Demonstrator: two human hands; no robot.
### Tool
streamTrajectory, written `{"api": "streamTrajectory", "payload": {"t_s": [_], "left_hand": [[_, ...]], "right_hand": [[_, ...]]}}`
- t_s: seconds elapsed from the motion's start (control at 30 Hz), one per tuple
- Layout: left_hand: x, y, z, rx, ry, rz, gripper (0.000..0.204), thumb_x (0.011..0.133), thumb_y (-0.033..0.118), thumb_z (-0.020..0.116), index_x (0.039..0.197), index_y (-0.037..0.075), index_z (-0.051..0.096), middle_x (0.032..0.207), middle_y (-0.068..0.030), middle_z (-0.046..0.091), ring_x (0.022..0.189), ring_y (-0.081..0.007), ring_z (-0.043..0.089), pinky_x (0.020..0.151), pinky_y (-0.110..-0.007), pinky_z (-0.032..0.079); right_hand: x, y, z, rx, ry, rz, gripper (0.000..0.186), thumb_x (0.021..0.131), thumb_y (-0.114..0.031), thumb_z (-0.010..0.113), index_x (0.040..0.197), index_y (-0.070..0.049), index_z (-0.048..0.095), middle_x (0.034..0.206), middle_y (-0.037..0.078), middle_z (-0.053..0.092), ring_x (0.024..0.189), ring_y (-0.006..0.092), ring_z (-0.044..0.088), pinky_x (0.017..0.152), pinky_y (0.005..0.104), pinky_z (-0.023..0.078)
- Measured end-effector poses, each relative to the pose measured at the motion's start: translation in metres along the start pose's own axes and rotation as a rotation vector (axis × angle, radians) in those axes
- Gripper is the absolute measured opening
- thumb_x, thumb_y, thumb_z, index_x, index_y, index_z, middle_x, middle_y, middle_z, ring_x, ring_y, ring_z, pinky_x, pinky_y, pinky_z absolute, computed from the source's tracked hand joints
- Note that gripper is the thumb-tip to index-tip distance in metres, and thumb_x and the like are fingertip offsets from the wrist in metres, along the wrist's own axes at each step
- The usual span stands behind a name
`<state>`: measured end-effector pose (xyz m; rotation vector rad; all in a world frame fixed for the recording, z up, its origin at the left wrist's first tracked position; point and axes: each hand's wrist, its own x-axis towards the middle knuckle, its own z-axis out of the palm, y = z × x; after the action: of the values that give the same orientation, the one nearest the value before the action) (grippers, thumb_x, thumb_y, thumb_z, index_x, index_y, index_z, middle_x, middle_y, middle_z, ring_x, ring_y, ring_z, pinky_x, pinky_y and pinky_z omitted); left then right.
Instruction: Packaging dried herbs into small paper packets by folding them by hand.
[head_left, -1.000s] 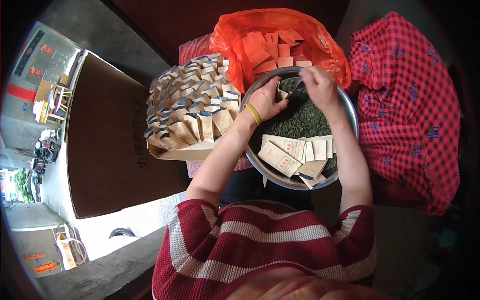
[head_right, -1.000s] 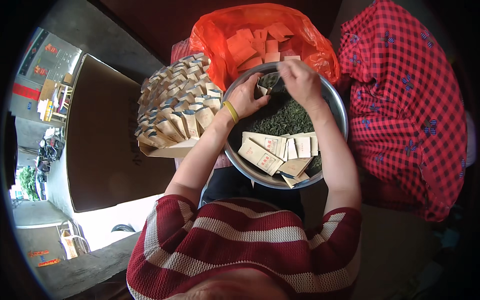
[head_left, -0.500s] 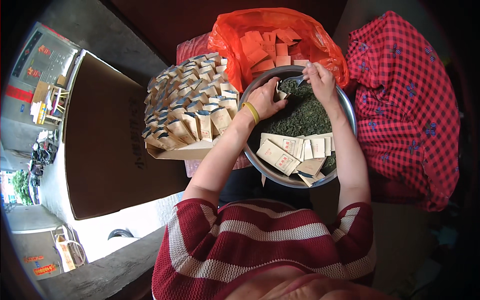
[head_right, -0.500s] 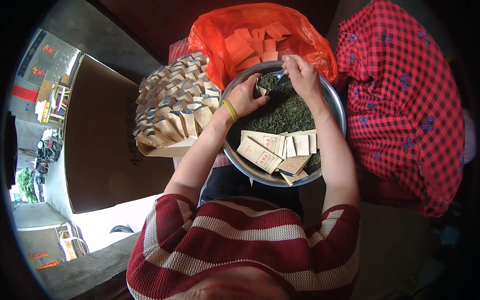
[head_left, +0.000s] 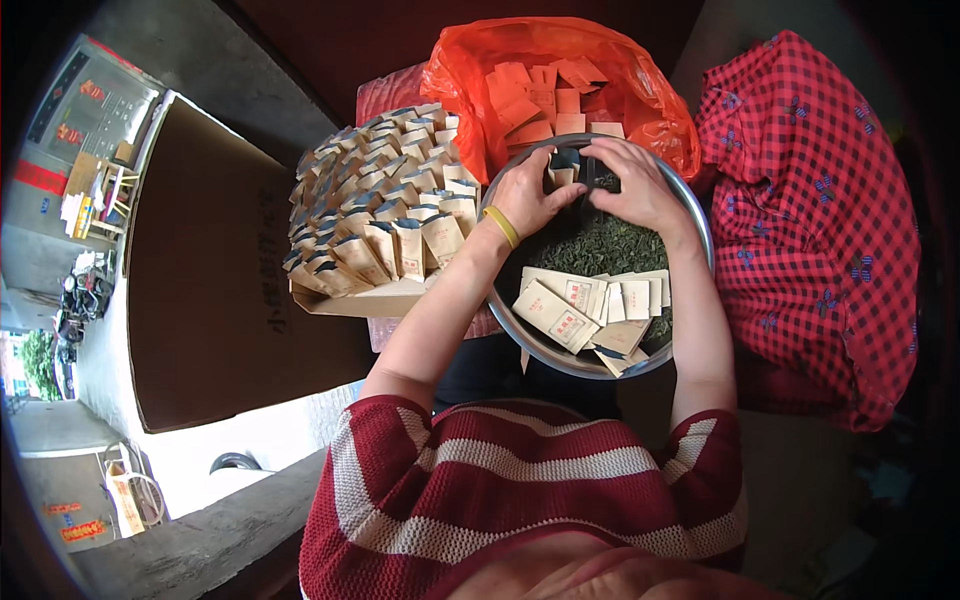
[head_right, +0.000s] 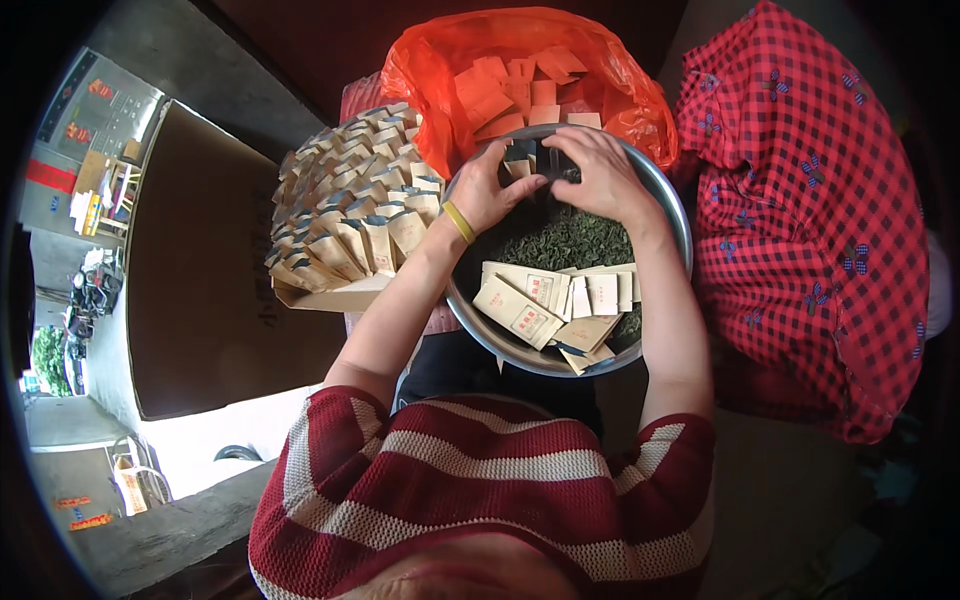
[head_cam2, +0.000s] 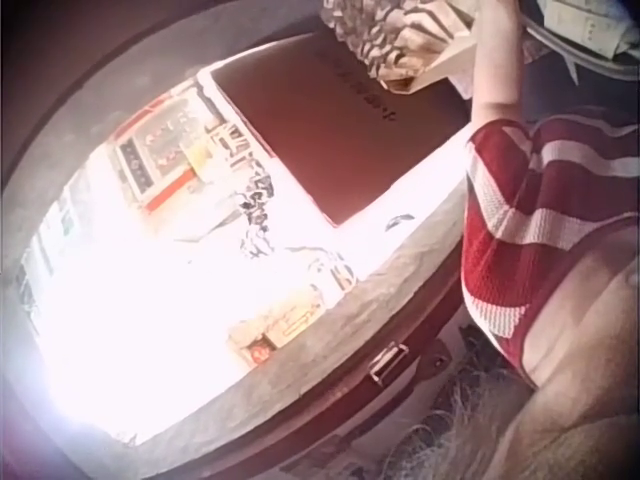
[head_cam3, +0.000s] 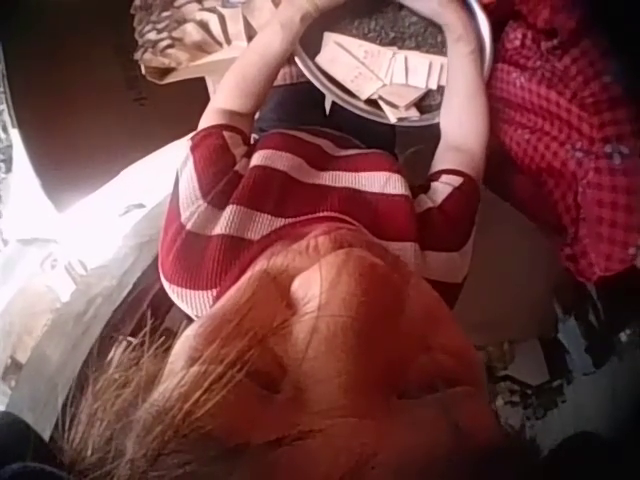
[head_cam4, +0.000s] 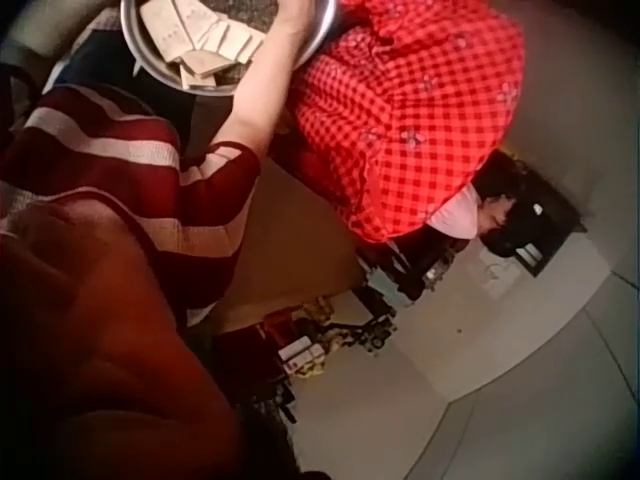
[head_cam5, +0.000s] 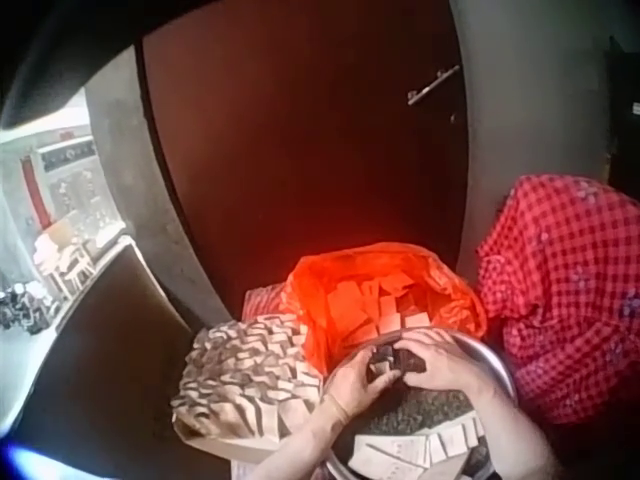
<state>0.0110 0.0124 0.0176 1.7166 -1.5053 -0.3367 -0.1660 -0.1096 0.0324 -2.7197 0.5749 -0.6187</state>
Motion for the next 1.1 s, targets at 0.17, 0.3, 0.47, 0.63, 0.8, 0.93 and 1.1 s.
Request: {"api": "streamTrajectory", "payload": {"t_s": [0.17, 0.3, 0.47, 0.63, 0.8, 0.93, 1.1], "left_hand": [[0.0, 0.001, 0.001, -0.165, 0.111, 0.015, 0.058, 0.078, 0.04, 0.08, 0.115, 0.001, 0.059, 0.095, -0.0222, 0.069, 0.09, -0.0362, 0.069, 0.078, -0.04, 0.053], [0.0, -0.001, 0.002, -0.171, 0.151, 0.089, 0.052, 0.082, 0.035, 0.078, 0.116, 0.001, 0.058, 0.097, -0.022, 0.068, 0.092, -0.0342, 0.069, 0.077, -0.038, 0.053], [-0.005, -0.002, 0.001, -0.258, 0.175, 0.119, 0.038, 0.087, 0.023, 0.071, 0.114, 0.0, 0.06, 0.093, -0.0199, 0.068, 0.087, -0.0277, 0.069, 0.076, -0.034, 0.053], [-0.004, -0.006, 0.005, -0.228, 0.209, 0.144, 0.029, 0.089, 0.018, 0.068, 0.11, -0.001, 0.062, 0.088, -0.0179, 0.068, 0.081, -0.0231, 0.069, 0.074, -0.032, 0.053], [-0.001, -0.006, 0.005, -0.178, 0.224, 0.235, 0.026, 0.089, 0.018, 0.068, 0.107, 0.0, 0.063, 0.085, -0.0173, 0.069, 0.078, -0.0239, 0.07, 0.071, -0.033, 0.053], [-0.003, -0.001, 0.002, -0.196, 0.138, 0.127, 0.028, 0.09, 0.02, 0.067, 0.108, -0.001, 0.063, 0.085, -0.0171, 0.068, 0.079, -0.0245, 0.069, 0.074, -0.034, 0.053], [-0.005, 0.0, -0.001, -0.309, 0.319, 0.152, 0.039, 0.099, 0.031, 0.052, 0.121, -0.001, 0.054, 0.1, -0.0187, 0.066, 0.093, -0.026, 0.067, 0.082, -0.035, 0.051]], "right_hand": [[0.002, -0.012, 0.025, -0.029, 0.059, -0.017, 0.057, 0.074, -0.036, 0.074, 0.122, -0.007, 0.061, 0.13, 0.016, 0.057, 0.129, 0.0282, 0.047, 0.113, 0.0454, 0.027], [0.004, -0.007, 0.02, 0.124, 0.08, -0.002, 0.037, 0.084, -0.025, 0.069, 0.115, -0.004, 0.065, 0.115, 0.016, 0.066, 0.115, 0.0299, 0.059, 0.107, 0.0444, 0.034], [0.008, -0.003, 0.013, 0.52, 0.039, -0.001, 0.04, 0.083, -0.02, 0.073, 0.116, 0.0, 0.062, 0.112, 0.017, 0.066, 0.109, 0.0293, 0.062, 0.096, 0.0387, 0.045], [0.009, -0.017, 0.011, 0.511, 0.235, -0.074, 0.041, 0.083, -0.018, 0.074, 0.116, 0.002, 0.06, 0.107, 0.018, 0.066, 0.102, 0.0281, 0.065, 0.089, 0.037, 0.049], [0.007, -0.01, 0.009, 0.481, 0.095, 0.023, 0.042, 0.083, -0.02, 0.074, 0.115, 0.002, 0.06, 0.107, 0.015, 0.067, 0.103, 0.0259, 0.064, 0.09, 0.0357, 0.049], [0.005, -0.01, 0.013, 0.678, -0.006, 0.131, 0.04, 0.084, -0.019, 0.074, 0.116, 0.001, 0.06, 0.105, 0.014, 0.068, 0.102, 0.0222, 0.064, 0.09, 0.0354, 0.049], [0.003, -0.008, 0.004, 0.732, -0.157, 0.097, 0.03, 0.081, -0.009, 0.071, 0.11, -0.001, 0.064, 0.097, 0.01, 0.068, 0.096, 0.0171, 0.064, 0.086, 0.0324, 0.05]]}}
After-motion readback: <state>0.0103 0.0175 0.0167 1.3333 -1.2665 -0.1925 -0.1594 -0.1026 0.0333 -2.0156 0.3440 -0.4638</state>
